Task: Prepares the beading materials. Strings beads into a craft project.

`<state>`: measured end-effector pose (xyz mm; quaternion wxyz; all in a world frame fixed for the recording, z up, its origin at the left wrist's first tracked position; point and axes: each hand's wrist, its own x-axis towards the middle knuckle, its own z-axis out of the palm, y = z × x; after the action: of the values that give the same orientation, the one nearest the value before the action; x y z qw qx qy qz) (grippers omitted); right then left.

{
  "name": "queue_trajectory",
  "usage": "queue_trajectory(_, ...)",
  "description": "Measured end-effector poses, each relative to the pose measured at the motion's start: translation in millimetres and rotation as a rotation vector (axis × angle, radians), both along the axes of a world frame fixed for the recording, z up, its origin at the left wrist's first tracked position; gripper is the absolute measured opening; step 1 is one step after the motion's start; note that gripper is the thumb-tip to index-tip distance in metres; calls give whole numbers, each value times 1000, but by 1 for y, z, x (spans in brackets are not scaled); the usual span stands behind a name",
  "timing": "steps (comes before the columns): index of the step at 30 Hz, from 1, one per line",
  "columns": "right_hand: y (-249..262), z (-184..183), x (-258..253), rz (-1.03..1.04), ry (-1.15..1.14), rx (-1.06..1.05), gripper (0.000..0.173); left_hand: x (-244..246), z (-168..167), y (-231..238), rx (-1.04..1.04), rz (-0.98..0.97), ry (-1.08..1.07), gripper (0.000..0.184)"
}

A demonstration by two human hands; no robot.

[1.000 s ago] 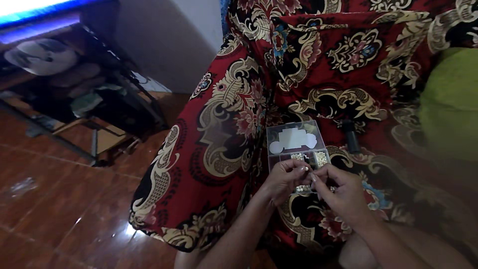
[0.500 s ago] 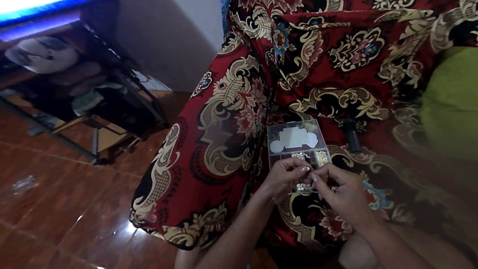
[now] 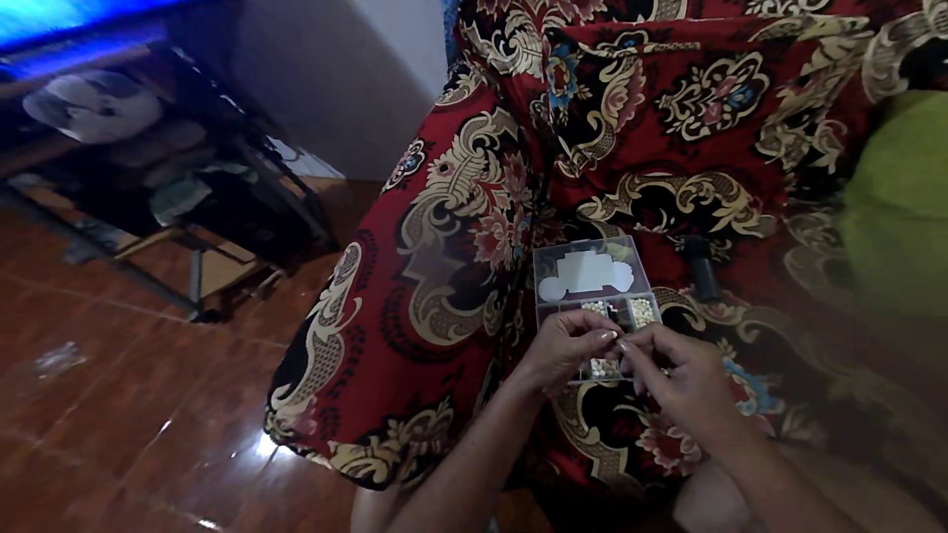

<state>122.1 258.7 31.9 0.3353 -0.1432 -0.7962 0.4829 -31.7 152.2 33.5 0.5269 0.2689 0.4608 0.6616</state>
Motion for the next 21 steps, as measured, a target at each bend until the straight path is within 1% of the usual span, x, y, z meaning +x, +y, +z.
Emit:
queue_trajectory(3, -1, 2, 2, 6, -17, -64, 13, 1, -1, 1, -9, 18, 44, 15)
queue_trajectory(7, -2, 5, 5, -6, -72, -102, 13, 3, 1, 2, -10, 35, 178, 14)
queue_trajectory(10, 5, -4, 4, 95, -42, -188, 13, 4, 3, 3, -13, 41, 231, 15)
queue_trajectory(13, 4, 10, 4, 144, -82, -237, 19, 4, 1, 4, 33, 60, 230, 14)
queue_trajectory(18, 13, 3, 5, 208, -66, -392, 8, 5, -4, 5, 107, 77, 256, 14)
queue_trajectory(21, 16, 0, 5, 231, -43, -464, 8, 7, -5, 7, 150, 94, 284, 15)
